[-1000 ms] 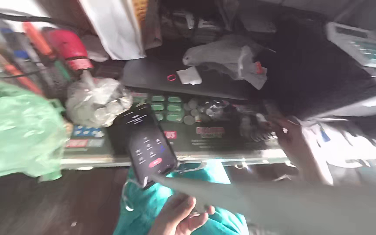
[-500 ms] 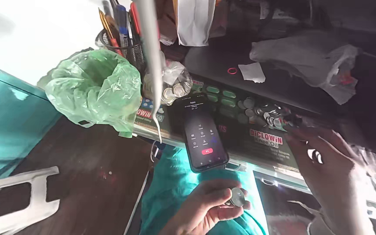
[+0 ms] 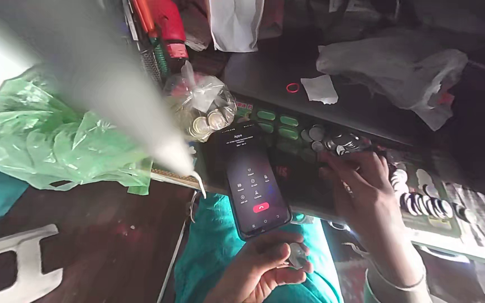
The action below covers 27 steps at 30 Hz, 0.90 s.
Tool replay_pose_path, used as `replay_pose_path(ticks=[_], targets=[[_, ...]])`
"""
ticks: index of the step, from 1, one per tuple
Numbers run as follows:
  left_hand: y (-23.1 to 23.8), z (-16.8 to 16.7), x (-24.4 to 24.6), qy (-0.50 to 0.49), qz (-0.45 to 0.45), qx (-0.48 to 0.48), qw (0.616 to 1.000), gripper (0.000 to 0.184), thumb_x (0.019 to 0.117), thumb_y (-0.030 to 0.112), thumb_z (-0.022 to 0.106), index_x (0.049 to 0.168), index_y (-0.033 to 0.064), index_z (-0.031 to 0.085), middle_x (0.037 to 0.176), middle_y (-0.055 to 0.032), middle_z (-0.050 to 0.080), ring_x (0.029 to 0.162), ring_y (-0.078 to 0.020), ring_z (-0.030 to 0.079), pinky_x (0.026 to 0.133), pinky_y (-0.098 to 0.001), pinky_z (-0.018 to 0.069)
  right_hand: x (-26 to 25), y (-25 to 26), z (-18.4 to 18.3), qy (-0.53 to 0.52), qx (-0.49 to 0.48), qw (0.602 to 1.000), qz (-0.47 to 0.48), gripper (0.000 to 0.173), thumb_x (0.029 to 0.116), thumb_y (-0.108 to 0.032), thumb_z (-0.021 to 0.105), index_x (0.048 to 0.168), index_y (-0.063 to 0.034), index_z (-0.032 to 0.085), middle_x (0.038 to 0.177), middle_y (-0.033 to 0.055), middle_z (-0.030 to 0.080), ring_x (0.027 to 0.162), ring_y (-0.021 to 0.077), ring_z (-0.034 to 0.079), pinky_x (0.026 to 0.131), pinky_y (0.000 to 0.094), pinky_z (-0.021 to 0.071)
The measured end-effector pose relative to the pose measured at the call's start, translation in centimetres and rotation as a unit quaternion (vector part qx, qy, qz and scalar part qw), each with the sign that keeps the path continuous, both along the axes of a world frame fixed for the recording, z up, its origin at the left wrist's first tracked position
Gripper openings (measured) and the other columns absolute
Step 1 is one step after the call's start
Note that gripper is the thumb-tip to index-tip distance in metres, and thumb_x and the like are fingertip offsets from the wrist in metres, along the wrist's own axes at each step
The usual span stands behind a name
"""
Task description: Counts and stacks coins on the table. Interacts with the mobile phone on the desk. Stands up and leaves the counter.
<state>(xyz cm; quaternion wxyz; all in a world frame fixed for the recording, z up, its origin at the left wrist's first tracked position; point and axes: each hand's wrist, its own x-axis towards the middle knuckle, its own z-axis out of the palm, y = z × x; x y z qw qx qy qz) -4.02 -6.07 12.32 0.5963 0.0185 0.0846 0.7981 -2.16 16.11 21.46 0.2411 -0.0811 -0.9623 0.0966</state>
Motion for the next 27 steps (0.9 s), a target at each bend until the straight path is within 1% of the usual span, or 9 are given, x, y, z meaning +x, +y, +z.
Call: replay_pose_path(ticks=[4,6,10,12,14,17,20,24,27], targets=[[0.1,0.8,-0.1,-0.024,0.023,-0.027,0.999,0.029,0.1032,0.009,0.056,0.129,0.0032,0.067,0.126,-0.0144,0.07,0.115,-0.0249,0.07,0.1,-0.0345,0.0565,0.1,-1.0,0.1,-0.059,0.018,0.998,0.012,0.06,0.0981,-0.06,0.053,0.128,-0.0124,0.073,0.11,0.0186,0.065,0.097,0.0335,0.058,0.083,0.0479,0.0461],[0.1,1.0,-0.1,-0.046,0.048,-0.036,0.997,0.029,0.1032,0.005,0.054,0.129,0.0002,0.066,0.129,-0.0171,0.068,0.118,-0.0267,0.068,0.102,-0.0347,0.0554,1.2,-1.3,0.3,-0.07,0.012,0.997,0.023,0.067,0.0956,-0.067,0.052,0.128,-0.012,0.073,0.108,0.0178,0.065,0.095,0.0303,0.057,0.082,0.0438,0.0444],[0.1,1.3,-0.3,-0.073,0.074,-0.069,0.992,0.027,0.1007,-0.001,0.055,0.125,0.0,0.066,0.125,-0.019,0.069,0.113,-0.0289,0.071,0.099,-0.0365,0.0574,3.8,-1.7,-0.3,-0.03,-0.043,0.996,0.069,0.04,0.0935,-0.045,0.072,0.12,-0.0153,0.075,0.1,0.0089,0.062,0.098,0.0172,0.053,0.09,0.0258,0.0385],[0.2,1.2,-0.5,-0.073,0.07,-0.061,0.993,0.027,0.1004,0.0,0.056,0.125,0.0001,0.067,0.125,-0.0185,0.069,0.112,-0.0285,0.071,0.098,-0.0366,0.058,4.7,-1.9,-1.0,0.015,-0.063,0.993,0.094,0.017,0.0957,-0.026,0.073,0.109,-0.0164,0.076,0.093,0.004,0.06,0.095,0.012,0.054,0.088,0.0186,0.0406],[0.3,1.1,-0.6,-0.069,0.066,-0.046,0.994,0.028,0.1006,0.0,0.056,0.127,0.0,0.067,0.125,-0.0176,0.07,0.112,-0.0276,0.071,0.098,-0.0359,0.0577,5.4,-2.2,-1.5,0.06,-0.076,0.988,0.124,0.006,0.0963,-0.015,0.071,0.101,-0.0152,0.075,0.09,0.0017,0.059,0.089,0.01,0.054,0.083,0.0178,0.0422],[0.4,1.2,-0.5,-0.068,0.075,-0.05,0.994,0.029,0.0986,-0.001,0.059,0.127,0.0004,0.067,0.123,-0.0158,0.071,0.11,-0.0252,0.072,0.098,-0.0343,0.058,6.2,-2.9,-1.8,0.077,-0.114,0.977,0.162,0.006,0.0942,-0.016,0.073,0.099,-0.0166,0.07,0.091,-0.0015,0.057,0.087,0.0069,0.054,0.083,0.0171,0.0433],[0.5,1.1,-0.4,-0.059,0.074,-0.038,0.995,0.03,0.0991,0.0,0.059,0.128,-0.0004,0.067,0.125,-0.0145,0.071,0.112,-0.0223,0.071,0.099,-0.0326,0.0574,6.4,-3.7,-2.4,0.055,-0.132,0.971,0.19,0.004,0.0943,-0.017,0.073,0.097,-0.0158,0.071,0.092,-0.0004,0.061,0.089,0.0091,0.057,0.086,0.0207,0.0454],[0.4,1.2,-0.4,-0.041,0.078,-0.064,0.994,0.027,0.0977,0.002,0.062,0.124,0.0024,0.07,0.118,-0.0116,0.074,0.106,-0.0189,0.073,0.096,-0.0318,0.0588,5.4,-2.9,-1.8,-0.004,-0.134,0.965,0.224,0.016,0.0958,-0.032,0.073,0.101,-0.0169,0.073,0.093,0.0003,0.062,0.091,0.0112,0.056,0.084,0.0233,0.0448],[0.4,1.5,-0.7,-0.042,0.062,-0.059,0.995,0.028,0.0977,0.001,0.061,0.124,0.0014,0.07,0.12,-0.0135,0.073,0.109,-0.0231,0.073,0.099,-0.0339,0.0576,3.4,-1.2,0.0,0.003,-0.099,0.983,0.158,0.022,0.1001,-0.037,0.065,0.111,-0.0196,0.073,0.094,0.002,0.063,0.093,0.0125,0.058,0.086,0.0254,0.0456]])
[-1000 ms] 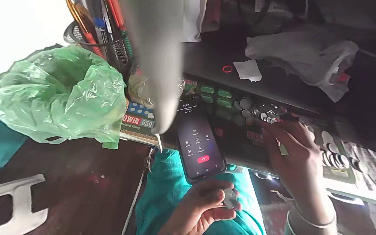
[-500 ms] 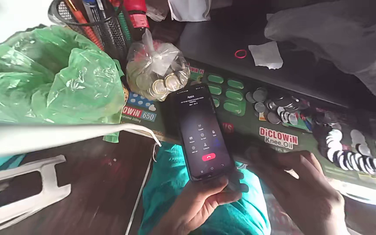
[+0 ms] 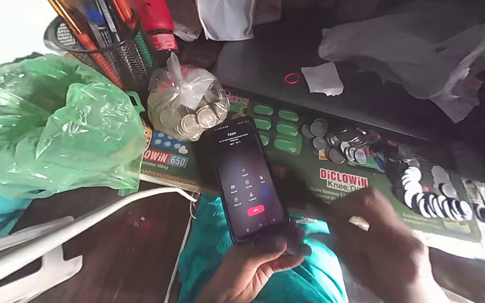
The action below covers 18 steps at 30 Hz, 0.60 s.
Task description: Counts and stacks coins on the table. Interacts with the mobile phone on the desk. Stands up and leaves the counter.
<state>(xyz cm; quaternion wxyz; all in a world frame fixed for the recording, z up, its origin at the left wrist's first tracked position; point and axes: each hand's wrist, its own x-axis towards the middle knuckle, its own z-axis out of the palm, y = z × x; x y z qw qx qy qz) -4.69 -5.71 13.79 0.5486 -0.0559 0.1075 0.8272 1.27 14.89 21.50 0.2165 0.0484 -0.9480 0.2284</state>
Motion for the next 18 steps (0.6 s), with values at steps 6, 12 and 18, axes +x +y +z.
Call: replay_pose_path(ticks=[6,12,18], targets=[[-0.1,-0.3,-0.1,0.007,-0.022,0.046,0.999,0.032,0.101,0.004,0.058,0.132,-0.0005,0.065,0.127,-0.0154,0.069,0.117,-0.0253,0.069,0.103,-0.0337,0.0549,-4.8,1.8,1.1,-0.075,0.14,0.973,-0.169,0.049,0.0996,-0.05,0.058,0.121,-0.0102,0.076,0.099,0.0197,0.064,0.092,0.0386,0.059,0.079,0.0542,0.0474],[-0.7,-0.3,-0.3,-0.008,0.007,-0.001,1.0,0.03,0.0981,0.001,0.061,0.127,0.0019,0.068,0.126,-0.0156,0.07,0.114,-0.027,0.07,0.102,-0.0369,0.0557,-1.1,-0.4,0.3,-0.048,0.124,0.987,-0.094,0.039,0.0972,-0.045,0.065,0.116,-0.0135,0.075,0.097,0.0111,0.065,0.09,0.0258,0.057,0.08,0.0379,0.045],[-0.3,-0.8,-0.4,0.02,0.011,0.017,1.0,0.029,0.0982,0.004,0.061,0.125,0.0045,0.071,0.128,-0.0132,0.07,0.116,-0.0229,0.069,0.102,-0.032,0.0555,2.7,0.6,-1.2,0.095,0.063,0.993,-0.041,0.005,0.0938,-0.015,0.073,0.099,-0.0128,0.075,0.088,0.0015,0.062,0.084,0.0127,0.056,0.079,0.0226,0.0478]])
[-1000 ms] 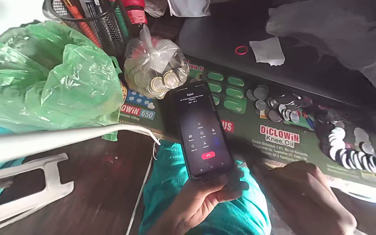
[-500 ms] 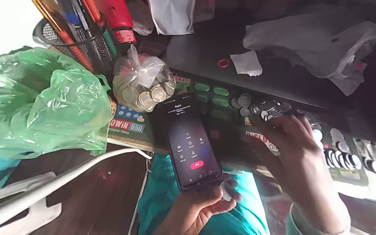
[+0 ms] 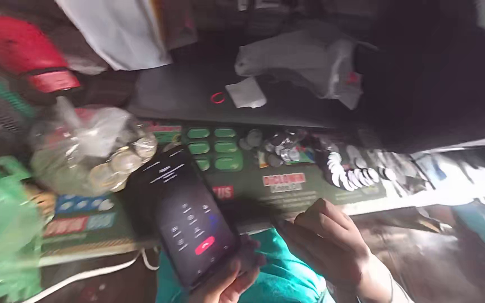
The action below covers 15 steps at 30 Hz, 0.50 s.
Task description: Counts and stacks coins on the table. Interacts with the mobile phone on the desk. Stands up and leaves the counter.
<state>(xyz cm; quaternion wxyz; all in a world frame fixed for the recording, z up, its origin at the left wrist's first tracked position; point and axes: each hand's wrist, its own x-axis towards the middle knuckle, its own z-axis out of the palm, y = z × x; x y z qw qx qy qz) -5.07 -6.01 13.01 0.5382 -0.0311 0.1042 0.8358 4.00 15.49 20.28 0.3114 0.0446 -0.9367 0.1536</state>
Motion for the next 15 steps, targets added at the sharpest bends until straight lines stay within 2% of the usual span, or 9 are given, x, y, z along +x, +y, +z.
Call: replay_pose_path(ticks=[3,4,5,7,10,12,13,15], targets=[[0.1,-0.2,-0.3,0.017,-0.012,-0.004,1.0,0.029,0.0999,0.009,0.06,0.126,0.0062,0.071,0.128,-0.0118,0.07,0.115,-0.0214,0.07,0.1,-0.0299,0.0563,2.1,2.6,1.2,0.049,0.0,0.987,-0.153,0.004,0.0935,-0.019,0.075,0.097,-0.0171,0.075,0.091,0.0009,0.065,0.089,0.0074,0.061,0.084,0.02,0.0496],[0.2,-0.1,-0.3,0.013,-0.01,-0.008,1.0,0.029,0.0997,0.009,0.06,0.126,0.0061,0.071,0.127,-0.0121,0.071,0.115,-0.0216,0.07,0.099,-0.03,0.057,2.7,4.0,1.8,0.059,0.013,0.973,-0.221,0.006,0.092,-0.02,0.076,0.094,-0.0142,0.077,0.09,0.0037,0.068,0.09,0.0077,0.063,0.085,0.0194,0.0503],[0.2,-0.1,-0.3,0.009,-0.008,-0.009,1.0,0.029,0.0995,0.009,0.061,0.126,0.0061,0.071,0.127,-0.0124,0.071,0.114,-0.0216,0.071,0.099,-0.0299,0.0573,3.2,5.3,2.4,0.052,0.036,0.958,-0.28,0.011,0.0918,-0.019,0.075,0.092,-0.0101,0.08,0.087,0.009,0.07,0.088,0.0126,0.063,0.083,0.0227,0.0499],[0.1,0.0,-0.2,0.002,-0.001,-0.009,1.0,0.028,0.0993,0.01,0.061,0.126,0.0055,0.071,0.127,-0.013,0.071,0.114,-0.0218,0.071,0.098,-0.0302,0.0576,3.9,7.4,3.0,-0.01,0.085,0.927,-0.366,0.018,0.0947,-0.022,0.071,0.093,-0.0068,0.081,0.088,0.0161,0.071,0.088,0.0269,0.066,0.082,0.0378,0.0521],[0.2,0.1,-0.2,-0.013,0.002,-0.006,1.0,0.029,0.0984,0.008,0.062,0.126,0.0035,0.07,0.126,-0.0145,0.07,0.113,-0.0234,0.071,0.098,-0.0307,0.0579,4.5,8.8,3.6,-0.11,0.087,0.914,-0.38,0.024,0.1009,-0.018,0.06,0.099,-0.0032,0.078,0.098,0.0217,0.069,0.099,0.042,0.065,0.092,0.0596,0.05],[0.3,0.1,-0.2,-0.016,0.001,-0.001,1.0,0.029,0.0986,0.007,0.062,0.126,0.0028,0.07,0.126,-0.015,0.07,0.114,-0.0239,0.071,0.098,-0.031,0.0578,4.3,8.8,4.1,-0.121,0.088,0.924,-0.352,0.024,0.1009,-0.012,0.056,0.101,-0.002,0.078,0.1,0.0225,0.069,0.101,0.0439,0.063,0.092,0.0608,0.0484],[0.3,0.1,-0.2,-0.02,0.002,0.0,1.0,0.029,0.0986,0.006,0.061,0.126,0.0023,0.07,0.126,-0.0154,0.07,0.114,-0.0242,0.071,0.098,-0.0314,0.0577,3.8,8.6,4.4,-0.111,0.086,0.931,-0.338,0.024,0.1005,-0.01,0.055,0.102,-0.002,0.078,0.1,0.0219,0.069,0.1,0.042,0.063,0.092,0.0579,0.0487],[0.2,0.3,-0.1,-0.032,0.007,-0.008,0.999,0.028,0.0986,0.005,0.061,0.125,0.001,0.069,0.125,-0.0163,0.071,0.112,-0.025,0.071,0.098,-0.0323,0.058,2.1,7.5,4.9,-0.069,0.097,0.937,-0.33,0.024,0.1009,-0.016,0.058,0.101,-0.0023,0.078,0.095,0.0204,0.07,0.092,0.0367,0.065,0.086,0.052,0.0499]])
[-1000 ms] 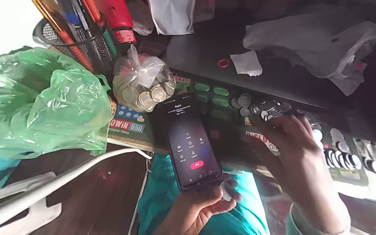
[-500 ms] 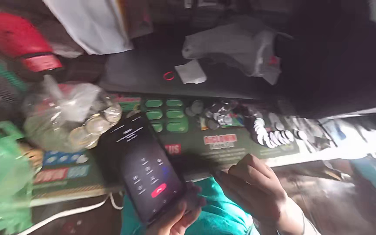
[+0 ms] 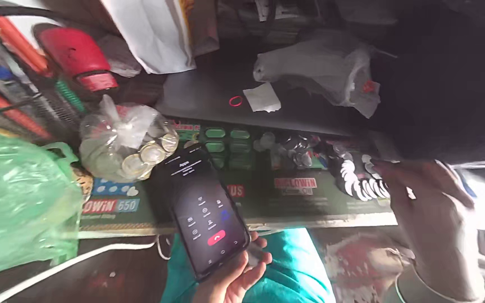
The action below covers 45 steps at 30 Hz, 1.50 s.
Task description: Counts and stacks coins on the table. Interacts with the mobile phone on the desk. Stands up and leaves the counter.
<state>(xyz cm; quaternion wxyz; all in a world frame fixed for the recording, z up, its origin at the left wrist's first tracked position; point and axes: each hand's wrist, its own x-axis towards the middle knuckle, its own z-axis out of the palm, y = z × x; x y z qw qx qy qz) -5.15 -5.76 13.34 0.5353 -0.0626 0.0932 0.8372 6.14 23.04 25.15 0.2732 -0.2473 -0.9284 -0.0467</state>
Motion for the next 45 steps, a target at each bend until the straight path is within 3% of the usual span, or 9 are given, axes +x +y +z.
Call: replay_pose_path(ticks=[4,11,18,23,28,31,36,41,45], targets=[[0.0,0.1,-0.1,-0.011,-0.004,0.006,1.0,0.028,0.0987,0.003,0.06,0.126,0.0009,0.068,0.124,-0.0169,0.071,0.112,-0.026,0.071,0.099,-0.0331,0.0576,-5.6,-2.5,0.1,0.042,-0.017,0.994,0.098,0.029,0.0971,-0.032,0.068,0.087,-0.0067,0.078,0.086,0.0136,0.071,0.084,0.0281,0.065,0.083,0.0492,0.0477],[-0.2,-0.7,-0.1,0.009,-0.007,0.031,0.999,0.03,0.1007,0.003,0.057,0.129,0.0001,0.066,0.127,-0.0184,0.069,0.114,-0.0284,0.07,0.102,-0.0352,0.0559,-12.4,-4.8,-1.8,-0.141,-0.044,0.971,0.187,0.032,0.1027,-0.021,0.056,0.129,-0.013,0.071,0.104,0.0187,0.061,0.099,0.04,0.058,0.08,0.0523,0.0503],[-0.5,0.1,-0.2,-0.021,-0.015,-0.007,1.0,0.03,0.0991,-0.004,0.056,0.127,-0.0006,0.066,0.126,-0.0181,0.069,0.113,-0.0284,0.071,0.103,-0.037,0.0555,-8.6,-8.3,-3.5,-0.06,-0.052,0.97,0.228,0.024,0.1009,-0.015,0.057,0.111,-0.0109,0.078,0.1,0.0107,0.071,0.092,0.027,0.063,0.081,0.0376,0.0504],[-0.2,-0.5,0.0,-0.009,-0.015,0.019,1.0,0.031,0.098,-0.001,0.06,0.128,0.0008,0.067,0.126,-0.0179,0.069,0.114,-0.0283,0.07,0.102,-0.0365,0.0557,-4.8,-9.4,-4.2,-0.049,-0.121,0.958,0.254,0.033,0.099,-0.04,0.066,0.12,-0.0159,0.072,0.106,0.0071,0.065,0.1,0.0199,0.056,0.089,0.028,0.0431],[-0.1,-0.3,0.1,-0.007,-0.004,0.021,1.0,0.03,0.0984,-0.001,0.059,0.127,0.0,0.067,0.125,-0.0175,0.07,0.114,-0.0283,0.07,0.102,-0.0367,0.0555,-3.2,-9.2,-4.4,0.038,-0.175,0.935,0.304,0.009,0.0978,-0.016,0.07,0.104,-0.0134,0.076,0.095,0.0022,0.071,0.091,0.0103,0.063,0.081,0.0215,0.049],[-0.1,-0.1,0.5,0.002,-0.012,0.014,1.0,0.029,0.0987,0.001,0.06,0.127,-0.0008,0.067,0.124,-0.0166,0.07,0.113,-0.0266,0.071,0.1,-0.035,0.0568,-2.4,-9.8,-2.9,0.078,-0.418,0.87,0.248,0.012,0.0988,-0.016,0.068,0.107,-0.0125,0.077,0.099,-0.0047,0.073,0.086,-0.0036,0.067,0.076,0.0115,0.0566],[-0.1,0.3,0.7,0.033,-0.029,0.03,0.999,0.029,0.1009,0.003,0.057,0.128,0.0001,0.067,0.126,-0.0155,0.069,0.113,-0.0234,0.07,0.098,-0.0321,0.0574,-2.4,-10.2,-2.7,0.156,-0.702,0.655,0.234,0.024,0.102,-0.007,0.06,0.121,-0.0078,0.075,0.107,0.0021,0.078,0.085,0.0116,0.076,0.077,0.0275,0.0658],[-0.1,0.7,0.8,0.045,-0.027,0.035,0.998,0.029,0.1009,0.004,0.058,0.128,0.0006,0.068,0.124,-0.0154,0.071,0.112,-0.0226,0.071,0.098,-0.0322,0.0574,-2.3,-10.5,-2.9,0.16,-0.743,0.605,0.237,0.026,0.1014,-0.004,0.059,0.123,-0.0039,0.074,0.113,0.0071,0.077,0.091,0.0152,0.077,0.081,0.0303,0.0658],[-0.1,0.8,0.9,0.055,-0.021,0.039,0.998,0.029,0.1012,0.004,0.057,0.128,0.0014,0.068,0.125,-0.014,0.07,0.113,-0.0219,0.07,0.099,-0.0321,0.0572,-2.1,-10.4,-3.5,0.151,-0.714,0.634,0.255,0.024,0.099,-0.004,0.064,0.119,-0.0069,0.076,0.111,0.0049,0.077,0.089,0.0139,0.076,0.079,0.0293,0.0658]])
